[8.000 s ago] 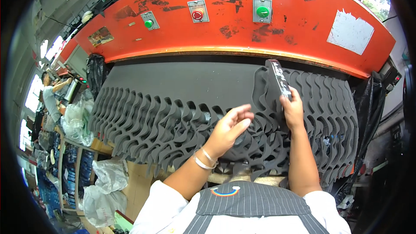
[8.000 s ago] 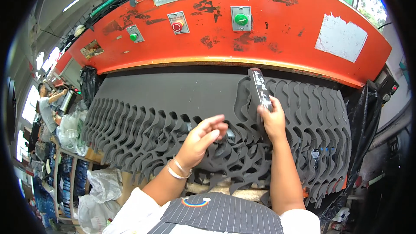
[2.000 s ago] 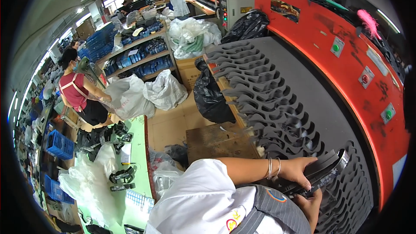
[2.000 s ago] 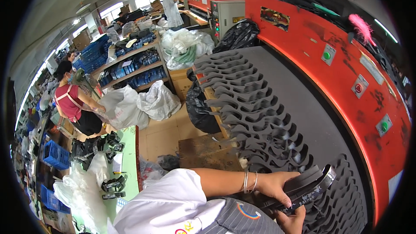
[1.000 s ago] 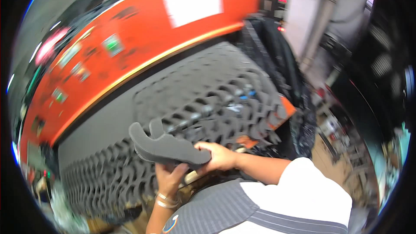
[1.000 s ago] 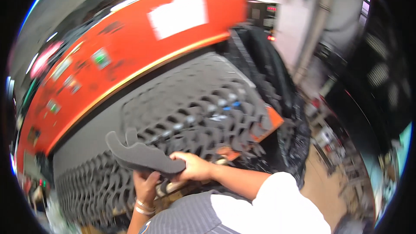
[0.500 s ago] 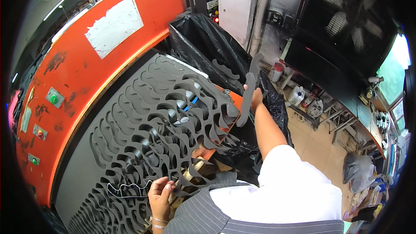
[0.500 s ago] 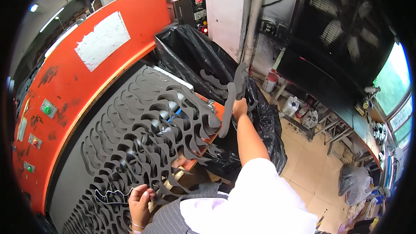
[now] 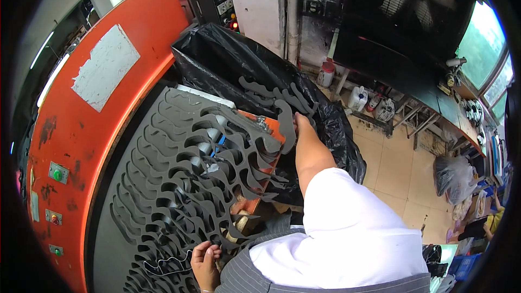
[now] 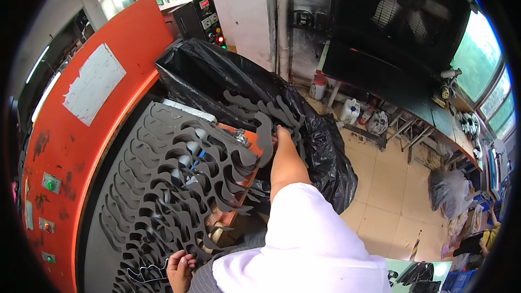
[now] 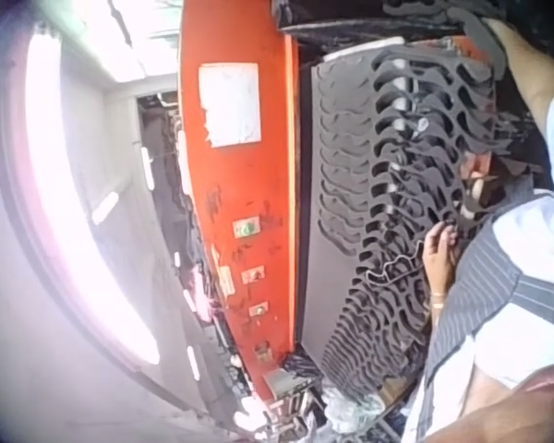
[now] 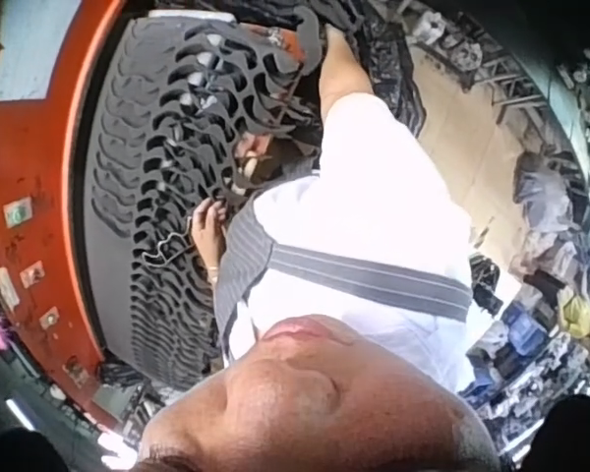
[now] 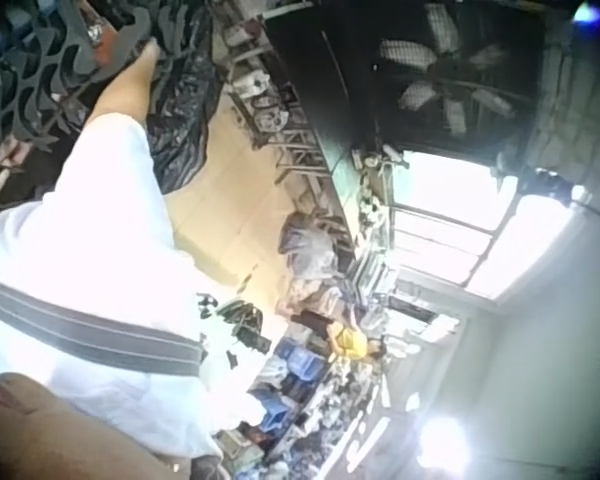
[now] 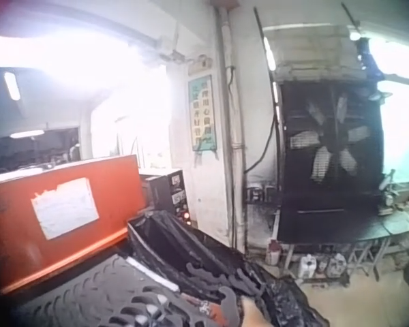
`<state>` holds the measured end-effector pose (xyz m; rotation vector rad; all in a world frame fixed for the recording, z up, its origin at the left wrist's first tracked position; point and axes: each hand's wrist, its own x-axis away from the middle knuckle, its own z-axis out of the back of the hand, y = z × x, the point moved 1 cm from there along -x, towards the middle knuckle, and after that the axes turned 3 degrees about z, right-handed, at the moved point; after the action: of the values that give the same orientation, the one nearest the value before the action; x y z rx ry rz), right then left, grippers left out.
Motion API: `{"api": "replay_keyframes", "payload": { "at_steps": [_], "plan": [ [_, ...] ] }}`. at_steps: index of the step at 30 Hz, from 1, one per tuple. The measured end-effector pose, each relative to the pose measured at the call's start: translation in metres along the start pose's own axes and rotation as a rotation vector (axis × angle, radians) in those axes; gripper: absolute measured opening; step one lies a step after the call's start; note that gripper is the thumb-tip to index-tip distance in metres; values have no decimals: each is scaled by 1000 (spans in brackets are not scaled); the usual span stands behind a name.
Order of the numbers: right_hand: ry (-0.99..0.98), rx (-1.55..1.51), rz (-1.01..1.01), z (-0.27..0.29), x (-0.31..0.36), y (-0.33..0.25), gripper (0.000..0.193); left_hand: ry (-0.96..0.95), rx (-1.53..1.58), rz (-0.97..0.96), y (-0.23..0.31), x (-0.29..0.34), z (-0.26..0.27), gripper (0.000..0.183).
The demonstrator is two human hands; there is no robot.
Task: The recorder uses a hydraulic press and a shaped cutting die to punch shoe sole shapes out of a large sheet of foam material, then collects the cutouts into a bag.
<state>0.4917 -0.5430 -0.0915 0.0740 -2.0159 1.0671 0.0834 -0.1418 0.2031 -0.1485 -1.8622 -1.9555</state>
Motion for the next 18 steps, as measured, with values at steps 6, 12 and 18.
{"api": "replay_keyframes", "payload": {
  "at_steps": [6,12,18],
  "plan": [
    [-346,-240,-90,12,110,10,88,84,-26,-56,-12,-3,21,31],
    [-587,405,135,-3,180,-51,34,128,439,63,-27,-10,21,21],
    [-487,414,497,-36,222,-94,30,73,189,59,-26,7,19,27]
  ]
}}
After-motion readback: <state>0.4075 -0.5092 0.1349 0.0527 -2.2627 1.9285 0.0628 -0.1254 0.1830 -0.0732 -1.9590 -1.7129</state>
